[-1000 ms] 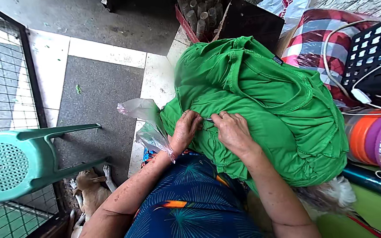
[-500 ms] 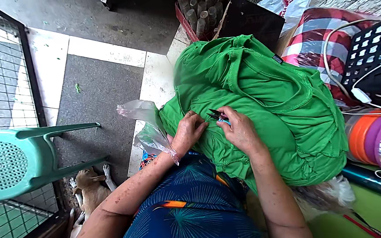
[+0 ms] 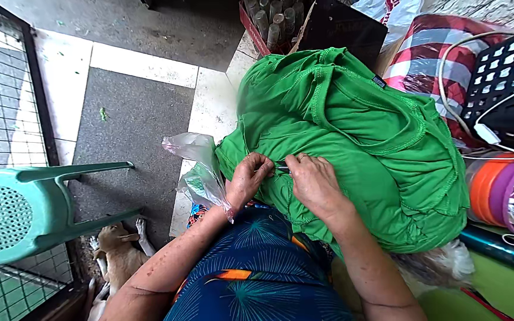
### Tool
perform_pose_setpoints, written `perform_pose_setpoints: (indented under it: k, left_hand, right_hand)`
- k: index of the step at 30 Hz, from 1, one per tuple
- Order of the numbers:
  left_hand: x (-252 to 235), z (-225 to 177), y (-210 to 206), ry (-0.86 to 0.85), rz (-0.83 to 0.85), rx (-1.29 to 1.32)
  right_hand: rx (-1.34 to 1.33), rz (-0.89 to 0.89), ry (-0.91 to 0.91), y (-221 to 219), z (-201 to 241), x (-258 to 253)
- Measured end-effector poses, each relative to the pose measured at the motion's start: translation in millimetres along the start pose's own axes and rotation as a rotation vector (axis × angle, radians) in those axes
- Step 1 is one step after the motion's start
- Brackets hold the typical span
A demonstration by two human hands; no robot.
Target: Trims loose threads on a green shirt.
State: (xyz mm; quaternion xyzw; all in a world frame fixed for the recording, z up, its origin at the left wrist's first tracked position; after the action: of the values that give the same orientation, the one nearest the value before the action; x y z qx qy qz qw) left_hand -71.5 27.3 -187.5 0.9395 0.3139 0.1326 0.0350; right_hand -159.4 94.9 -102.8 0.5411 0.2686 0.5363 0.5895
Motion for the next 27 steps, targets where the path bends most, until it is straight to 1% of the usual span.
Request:
perform_pose_setpoints:
  k: [3,5,11,14,17,20,23,26,27]
  left_hand:
    - [2.6,-5.8,2.0,-0.095,-0.061,-0.097]
    - [2.6,-6.6,2.2,-0.109,-0.084,-0.12]
    - [-0.1,-2.7,1.8,-0.058,-0.077,-0.093]
    - [1.8,0.6,4.8,-0.018,-0.084,-0.024]
    - [3.1,8.4,9.8,0.047,-0.08,0.027]
    - [5.0,8.1,8.9,0.003,-0.073,-0.011]
    - [4.5,3.1,3.0,-0.026,-0.043,-0.113]
    - [3.5,-7.0,1.9,-0.203,-0.105,-0.235]
    - [3.7,-7.2,2.8,-0.228,-0.113,-0.236]
  right_hand:
    - [0.059,-0.009,-0.01,-4.5,6.1,-3.9]
    - [0.086,-0.033,0.014,-7.2,7.8,-4.2]
    - [0.093,-0.134,0.081,-7.8,1.6,-2.3]
    - [0.076,-0.123,0.07,-9.6,0.8,-3.2]
    - [-0.08,-0.059,-0.021,-6.8,-14.4,-4.6]
    - [-0.201,-0.02,-0.069,-2.4,-24.6,-4.4]
    - [-0.221,-0.012,-0.083,-1.1,-26.7,-3.7]
    - [-0.213,-0.029,-0.071,-1.4,-25.6,-2.9]
    - [-0.205,-0.033,-0.052,-1.6,-24.7,-2.6]
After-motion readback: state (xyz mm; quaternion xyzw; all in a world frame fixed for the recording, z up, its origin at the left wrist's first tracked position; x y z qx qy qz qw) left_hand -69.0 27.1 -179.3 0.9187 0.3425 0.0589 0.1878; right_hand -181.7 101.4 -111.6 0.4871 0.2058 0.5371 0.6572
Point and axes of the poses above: each hand's wrist, its own x-axis away from the middle knuckle, its own y-axis out of the back of the hand, z = x × y, the point moved 9 cm from there along -x, towards the middle knuckle, and after that the axes turned 2 degrees about -x, right-handed, at the moved point
